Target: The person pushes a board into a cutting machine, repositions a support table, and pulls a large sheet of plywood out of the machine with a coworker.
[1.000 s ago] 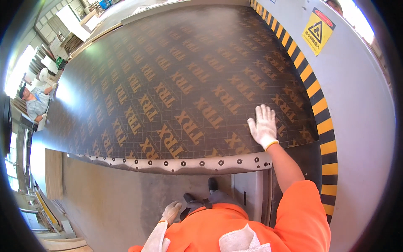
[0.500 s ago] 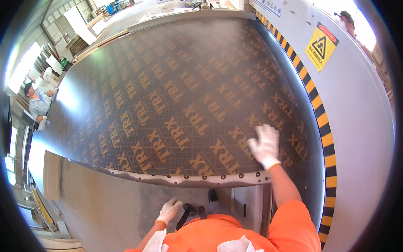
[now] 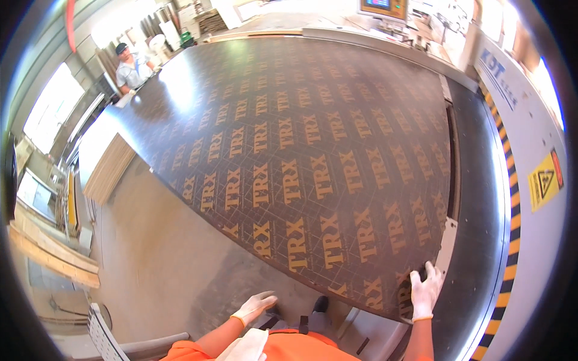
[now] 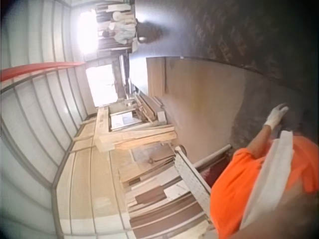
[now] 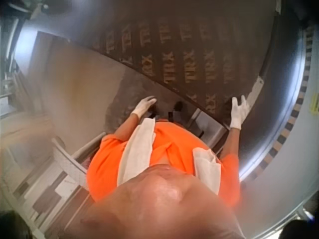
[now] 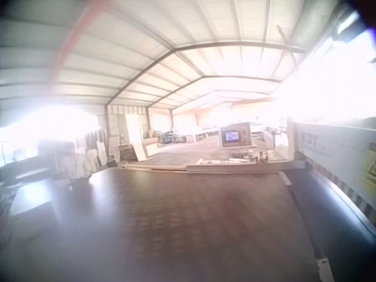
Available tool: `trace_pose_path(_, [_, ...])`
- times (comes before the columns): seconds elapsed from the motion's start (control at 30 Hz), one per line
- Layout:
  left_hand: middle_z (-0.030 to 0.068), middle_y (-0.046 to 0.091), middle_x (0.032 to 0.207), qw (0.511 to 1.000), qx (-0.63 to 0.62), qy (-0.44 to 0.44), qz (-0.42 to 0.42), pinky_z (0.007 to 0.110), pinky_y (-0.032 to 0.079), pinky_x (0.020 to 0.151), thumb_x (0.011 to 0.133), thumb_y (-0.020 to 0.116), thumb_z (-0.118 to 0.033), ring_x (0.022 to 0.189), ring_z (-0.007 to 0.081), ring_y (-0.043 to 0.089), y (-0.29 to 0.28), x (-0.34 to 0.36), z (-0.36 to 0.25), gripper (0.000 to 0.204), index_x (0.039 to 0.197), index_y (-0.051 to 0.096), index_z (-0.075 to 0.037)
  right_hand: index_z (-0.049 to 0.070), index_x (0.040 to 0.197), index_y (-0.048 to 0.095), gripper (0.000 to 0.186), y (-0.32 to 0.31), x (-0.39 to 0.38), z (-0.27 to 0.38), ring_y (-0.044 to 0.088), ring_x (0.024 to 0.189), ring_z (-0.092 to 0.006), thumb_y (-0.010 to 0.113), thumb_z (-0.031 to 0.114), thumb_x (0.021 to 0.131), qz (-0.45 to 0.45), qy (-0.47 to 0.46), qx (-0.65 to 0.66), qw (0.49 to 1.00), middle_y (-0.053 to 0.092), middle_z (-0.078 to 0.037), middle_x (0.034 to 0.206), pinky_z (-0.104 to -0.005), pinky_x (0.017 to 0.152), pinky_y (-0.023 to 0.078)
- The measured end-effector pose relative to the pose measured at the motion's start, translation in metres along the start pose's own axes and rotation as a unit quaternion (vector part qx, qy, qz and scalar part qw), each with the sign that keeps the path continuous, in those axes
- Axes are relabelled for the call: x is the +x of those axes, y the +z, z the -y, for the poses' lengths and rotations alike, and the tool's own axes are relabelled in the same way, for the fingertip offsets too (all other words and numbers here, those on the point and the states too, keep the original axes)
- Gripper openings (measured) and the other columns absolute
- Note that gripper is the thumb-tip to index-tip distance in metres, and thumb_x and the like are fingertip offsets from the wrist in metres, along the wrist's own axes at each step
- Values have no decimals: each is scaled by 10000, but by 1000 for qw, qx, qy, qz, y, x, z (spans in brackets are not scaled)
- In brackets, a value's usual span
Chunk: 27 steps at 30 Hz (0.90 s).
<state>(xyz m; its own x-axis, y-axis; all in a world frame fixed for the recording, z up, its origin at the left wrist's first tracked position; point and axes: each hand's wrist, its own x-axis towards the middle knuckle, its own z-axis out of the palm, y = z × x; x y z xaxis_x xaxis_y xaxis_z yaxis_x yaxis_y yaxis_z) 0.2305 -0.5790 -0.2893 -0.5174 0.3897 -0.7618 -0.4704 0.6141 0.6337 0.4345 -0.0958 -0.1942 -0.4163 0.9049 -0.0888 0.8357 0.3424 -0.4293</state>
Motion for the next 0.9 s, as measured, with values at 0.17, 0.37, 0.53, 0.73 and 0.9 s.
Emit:
trace_pose_path(0.17, [258,503,1600,937,-290,29,191,476,384,1248,1062,662,-424,1484,382,497,134,-25,-23,792,1644,350,13,17,1282,748,484,-30,-14,-69,504,1452,-372,762,306,894,53,-11,126,990,616,-243,1462,-447,1223,376])
trace_pose_path(0.37, [210,481,1629,881,-360,1,307,490,414,1235,1075,637,-443,1490,379,491,227,-52,-9,768,1660,335,-47,10,1230,774,451,-22,-57,-118,516,1459,-361,777,298,883,88,-49,182,978,682,-219,1394,-432,1213,388])
trace_pose_path(0.53, [279,413,1651,857,-404,-4,320,509,383,1259,1029,704,-486,1510,430,449,290,-75,4,873,1628,341,34,-13,1236,763,454,-15,-76,-134,599,1366,-343,778,276,888,117,-83,187,972,712,-223,1335,-410,1172,434])
trace_pose_path(0.73, [340,418,1607,842,-484,-53,234,528,365,1271,1001,751,-463,1507,459,423,73,-21,-20,909,1570,356,126,-45,1297,714,444,93,-146,118,687,1165,-251,765,160,906,187,-70,322,925,743,-168,1255,-348,1055,512])
trace_pose_path(0.9, [299,629,1310,800,-591,-21,98,507,640,974,1001,781,-345,1155,441,702,-111,65,-43,656,1374,521,128,-45,1359,678,493,179,-160,352,670,1190,-238,766,142,912,242,-36,416,876,732,-151,1274,-358,1055,512])
